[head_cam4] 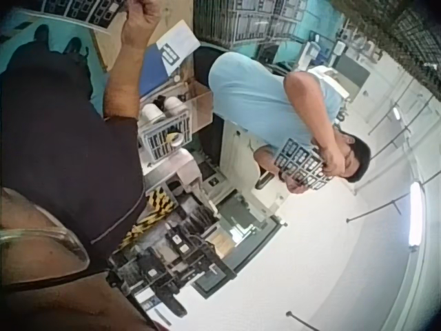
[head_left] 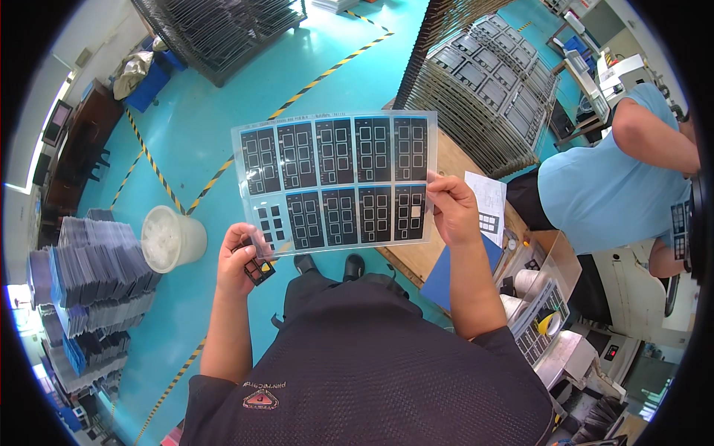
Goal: The person peels a film from a sheet of frames, carries it to a machine, and then picks up a single frame to measure with a dial caliper. Finally, they place the sheet on a table and hold it up for inspection.
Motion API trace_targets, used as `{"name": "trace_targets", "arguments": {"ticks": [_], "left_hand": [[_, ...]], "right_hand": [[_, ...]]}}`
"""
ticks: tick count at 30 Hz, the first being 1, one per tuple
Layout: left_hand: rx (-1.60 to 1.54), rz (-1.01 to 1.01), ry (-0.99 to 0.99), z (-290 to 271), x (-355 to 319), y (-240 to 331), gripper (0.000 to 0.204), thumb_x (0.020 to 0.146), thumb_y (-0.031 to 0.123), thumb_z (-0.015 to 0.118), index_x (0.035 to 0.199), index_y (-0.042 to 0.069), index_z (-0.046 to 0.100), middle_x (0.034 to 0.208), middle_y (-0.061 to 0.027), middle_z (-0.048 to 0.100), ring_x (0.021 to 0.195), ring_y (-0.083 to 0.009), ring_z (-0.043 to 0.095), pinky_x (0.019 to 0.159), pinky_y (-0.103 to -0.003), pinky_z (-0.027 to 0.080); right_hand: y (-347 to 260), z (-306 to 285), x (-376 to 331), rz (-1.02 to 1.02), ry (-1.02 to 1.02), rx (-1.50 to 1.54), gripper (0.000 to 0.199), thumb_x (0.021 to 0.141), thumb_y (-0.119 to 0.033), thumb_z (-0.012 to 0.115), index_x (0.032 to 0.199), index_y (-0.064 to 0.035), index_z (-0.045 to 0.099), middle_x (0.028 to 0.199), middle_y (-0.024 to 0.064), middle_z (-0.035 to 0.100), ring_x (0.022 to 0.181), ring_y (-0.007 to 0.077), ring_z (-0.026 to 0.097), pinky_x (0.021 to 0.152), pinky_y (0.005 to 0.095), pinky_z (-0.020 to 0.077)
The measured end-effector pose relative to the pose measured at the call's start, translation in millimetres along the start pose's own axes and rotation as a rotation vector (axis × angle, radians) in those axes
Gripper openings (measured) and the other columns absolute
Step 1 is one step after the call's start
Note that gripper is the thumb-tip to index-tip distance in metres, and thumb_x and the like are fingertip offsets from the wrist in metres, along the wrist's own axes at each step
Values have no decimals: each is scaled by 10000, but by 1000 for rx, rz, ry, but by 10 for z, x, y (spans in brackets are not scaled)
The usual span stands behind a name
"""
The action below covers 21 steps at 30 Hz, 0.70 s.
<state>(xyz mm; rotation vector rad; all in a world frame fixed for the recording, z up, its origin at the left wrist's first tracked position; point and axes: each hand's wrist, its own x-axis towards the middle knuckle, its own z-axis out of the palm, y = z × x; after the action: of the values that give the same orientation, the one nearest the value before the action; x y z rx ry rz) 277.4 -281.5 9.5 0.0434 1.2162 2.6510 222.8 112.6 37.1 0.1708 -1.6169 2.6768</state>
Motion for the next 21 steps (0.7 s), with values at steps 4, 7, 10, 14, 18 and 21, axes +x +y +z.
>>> {"name": "trace_targets", "arguments": {"ticks": [4, 7, 10, 14, 18, 21], "left_hand": [[2, -3, 17, 2, -12, 3, 317, 850, 25, 569, 1162, 52, 517, 988, -104, 577, 874, -199, 617, 789, -343, 554], [2, -3, 21, 7, -22, 4, 317, 849, 26, 572, 1161, 51, 519, 988, -102, 577, 879, -199, 618, 792, -343, 554], [1, 0, 15, -4, -28, 3, 317, 849, 30, 575, 1161, 52, 519, 988, -101, 577, 886, -197, 616, 794, -343, 552], [16, -3, 22, -6, -49, 14, 316, 849, 38, 579, 1159, 52, 520, 985, -98, 574, 888, -193, 610, 789, -339, 548], [0, 2, 13, -12, -59, 18, 315, 849, 36, 577, 1158, 54, 520, 986, -97, 578, 880, -193, 612, 783, -336, 547], [6, 6, 23, -15, -76, 33, 312, 852, 35, 573, 1158, 52, 518, 988, -100, 584, 874, -194, 614, 779, -336, 546]], "right_hand": [[14, -8, -3, 0, 3, -7, 154, 911, 73, 523, 924, -9, 653, 1237, 197, 619, 840, 121, 652, 685, 240, 534], [32, -15, -11, -5, 16, -7, 158, 909, 78, 520, 922, -9, 651, 1228, 194, 623, 839, 128, 657, 679, 242, 535], [14, -1, -12, 5, 1, 9, 152, 908, 77, 525, 922, -8, 651, 1218, 190, 628, 834, 132, 659, 681, 243, 536], [32, -3, -12, 9, 12, 8, 153, 907, 78, 524, 923, -8, 650, 1215, 189, 630, 830, 135, 660, 675, 244, 535], [62, 8, -13, 21, 26, 7, 150, 906, 75, 530, 923, -7, 655, 1210, 189, 632, 837, 132, 659, 680, 240, 529], [78, 13, -10, 28, 37, 19, 153, 905, 74, 534, 926, -9, 660, 1202, 181, 639, 838, 123, 654, 687, 234, 521]]}}
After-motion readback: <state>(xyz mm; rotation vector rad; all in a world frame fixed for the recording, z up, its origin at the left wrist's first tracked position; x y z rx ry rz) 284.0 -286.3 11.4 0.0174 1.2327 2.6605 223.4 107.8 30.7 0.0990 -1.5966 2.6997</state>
